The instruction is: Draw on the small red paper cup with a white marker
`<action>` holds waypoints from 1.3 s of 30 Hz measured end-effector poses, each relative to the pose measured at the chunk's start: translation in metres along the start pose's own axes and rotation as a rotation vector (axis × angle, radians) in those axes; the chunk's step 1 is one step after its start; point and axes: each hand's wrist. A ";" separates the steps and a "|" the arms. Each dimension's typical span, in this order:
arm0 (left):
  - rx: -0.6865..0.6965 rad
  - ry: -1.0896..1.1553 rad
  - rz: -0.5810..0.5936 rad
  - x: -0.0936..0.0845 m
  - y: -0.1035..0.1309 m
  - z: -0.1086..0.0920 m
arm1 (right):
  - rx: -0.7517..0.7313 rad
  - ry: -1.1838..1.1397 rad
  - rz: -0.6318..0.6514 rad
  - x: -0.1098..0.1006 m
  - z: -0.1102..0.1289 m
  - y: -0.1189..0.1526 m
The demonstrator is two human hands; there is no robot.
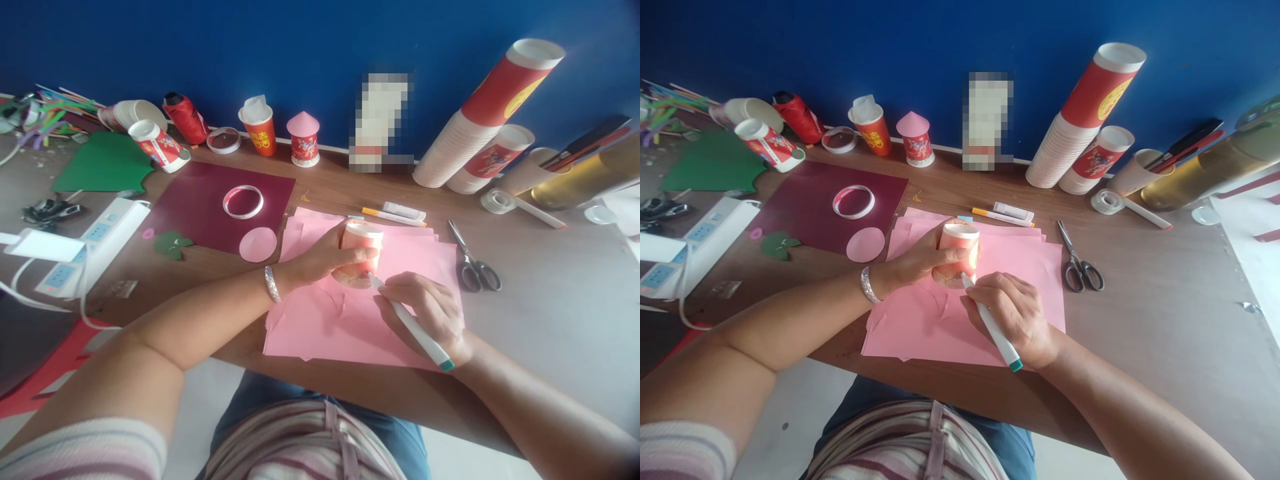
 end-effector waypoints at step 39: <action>0.008 0.058 -0.038 -0.004 -0.004 0.006 | -0.052 0.002 0.008 0.000 0.002 -0.003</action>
Point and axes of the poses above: each hand's wrist, its own y-axis away from the middle knuckle, its own x-axis out of the palm, z = x × y, and after that the axes turned 9 degrees about -x, right-handed
